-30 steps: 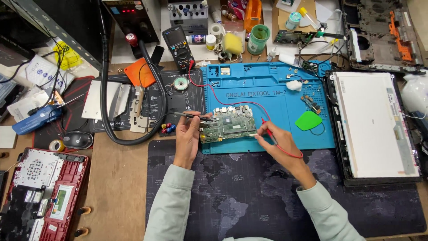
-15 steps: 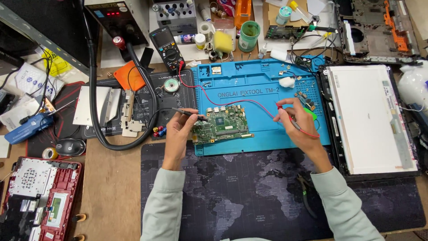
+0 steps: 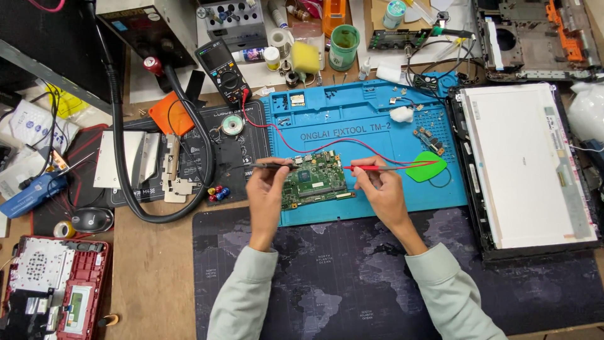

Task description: Testing a laptop motherboard using multimeter probes at a repair bench

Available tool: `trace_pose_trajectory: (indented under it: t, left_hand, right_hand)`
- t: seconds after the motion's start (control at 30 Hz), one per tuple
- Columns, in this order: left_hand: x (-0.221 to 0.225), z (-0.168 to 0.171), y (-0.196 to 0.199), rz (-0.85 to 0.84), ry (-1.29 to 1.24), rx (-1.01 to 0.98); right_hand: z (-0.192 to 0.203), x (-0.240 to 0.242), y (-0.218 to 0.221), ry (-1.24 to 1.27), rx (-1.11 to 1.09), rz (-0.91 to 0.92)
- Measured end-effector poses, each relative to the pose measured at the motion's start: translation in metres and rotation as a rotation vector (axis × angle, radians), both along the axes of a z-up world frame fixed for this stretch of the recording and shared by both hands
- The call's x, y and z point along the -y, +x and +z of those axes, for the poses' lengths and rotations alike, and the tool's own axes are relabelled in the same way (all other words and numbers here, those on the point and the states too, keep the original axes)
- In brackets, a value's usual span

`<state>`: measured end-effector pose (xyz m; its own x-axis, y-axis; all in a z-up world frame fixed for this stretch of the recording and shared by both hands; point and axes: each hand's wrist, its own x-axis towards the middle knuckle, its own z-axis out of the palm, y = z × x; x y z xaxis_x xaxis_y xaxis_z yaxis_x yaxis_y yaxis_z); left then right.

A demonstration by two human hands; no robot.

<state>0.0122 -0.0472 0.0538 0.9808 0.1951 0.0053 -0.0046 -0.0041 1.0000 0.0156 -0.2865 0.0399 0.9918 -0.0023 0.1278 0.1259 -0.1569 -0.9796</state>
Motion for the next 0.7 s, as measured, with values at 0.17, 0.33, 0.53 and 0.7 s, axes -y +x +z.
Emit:
trace_pose_trajectory:
  t: [0.17,0.33,0.53,0.7]
  left_hand:
    - [0.037,-0.015,-0.002,-0.042,0.001,0.042]
    - [0.05,-0.032,-0.006,-0.103,0.014,0.109]
    - [0.05,-0.037,-0.007,-0.135,0.099,0.151]
    - [0.052,-0.04,-0.008,-0.147,0.18,0.199]
  right_hand:
    - [-0.01,-0.002,0.008,-0.01,0.01,0.046]
    - [-0.019,0.003,0.013,-0.036,0.058,0.081]
    - [-0.022,0.005,0.013,-0.072,0.043,0.051]
    - [-0.037,0.009,0.014,-0.153,0.036,0.044]
